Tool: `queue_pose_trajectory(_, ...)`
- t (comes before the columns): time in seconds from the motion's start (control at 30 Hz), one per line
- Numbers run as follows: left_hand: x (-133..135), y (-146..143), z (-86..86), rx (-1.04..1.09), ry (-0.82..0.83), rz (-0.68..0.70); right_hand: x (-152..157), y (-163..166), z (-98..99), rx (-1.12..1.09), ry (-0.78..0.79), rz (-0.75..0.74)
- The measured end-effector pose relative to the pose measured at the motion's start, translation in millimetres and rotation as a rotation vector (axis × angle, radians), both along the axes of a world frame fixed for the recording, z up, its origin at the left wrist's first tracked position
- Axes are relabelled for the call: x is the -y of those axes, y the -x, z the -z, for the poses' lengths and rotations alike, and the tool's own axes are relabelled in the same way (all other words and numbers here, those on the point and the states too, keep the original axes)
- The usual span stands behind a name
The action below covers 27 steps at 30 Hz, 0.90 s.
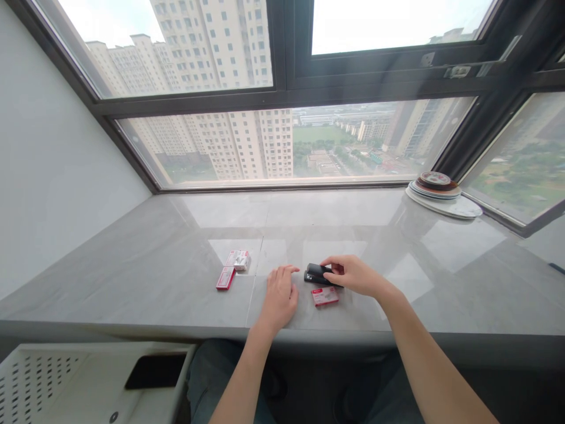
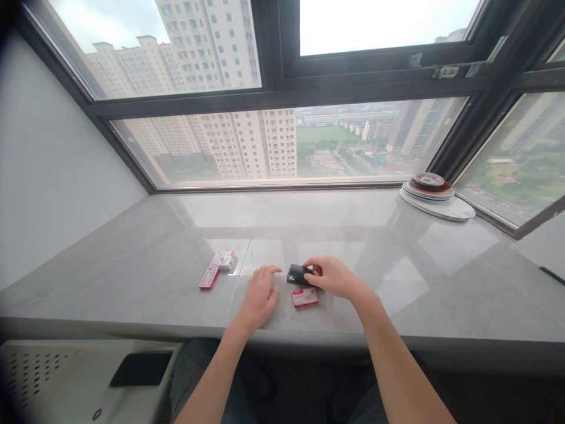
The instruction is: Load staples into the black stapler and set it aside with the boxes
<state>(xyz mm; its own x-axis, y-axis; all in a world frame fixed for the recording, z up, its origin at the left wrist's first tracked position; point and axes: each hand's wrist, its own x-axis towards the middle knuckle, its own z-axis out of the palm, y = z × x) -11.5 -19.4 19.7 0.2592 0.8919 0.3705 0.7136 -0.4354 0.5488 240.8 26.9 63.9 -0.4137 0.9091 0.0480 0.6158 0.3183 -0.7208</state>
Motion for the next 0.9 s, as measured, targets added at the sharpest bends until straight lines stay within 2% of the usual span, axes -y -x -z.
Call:
queue_pose_trajectory(0.07, 7, -8, -8.1, 0.012, 0.010, 0.124, -6, -20, 7.2, -0.016, 0.014, 0.090)
queue_pose_trajectory(0.17, 16, -28, -19.1, -0.021, 0.025, 0.414, -10, -42, 23.1, -0.098, 0.055, 0.247)
queue_pose_trajectory(0.23, 19, -38, -22.9, -0.041, 0.042, 0.521, -5, -49, 33.1, -0.192, 0.100, 0.303)
queue_pose_trajectory(0.33, 17, -32, -23.1, -0.030, 0.113, 0.459, 14, -50, 43.1, -0.304, 0.176, 0.360)
queue_pose_trajectory(0.47, 12, 6, -23.3, 0.010, 0.256, 0.289, 44, -33, 48.5, -0.353, 0.307, 0.375)
queue_pose_trajectory(0.63, 8, 43, -32.8, -0.050, 0.404, 0.348, 62, -7, 50.8, -0.404, 0.280, 0.445)
queue_pose_trajectory(0.73, 4, 41, -32.6, -0.085, 0.364, 0.301, 63, 0, 52.7, -0.409, 0.251, 0.493)
queue_pose_trajectory(0.9, -5, 11, -15.7, -0.075, 0.180, 0.204, 59, 20, 54.6, -0.434, 0.244, 0.500)
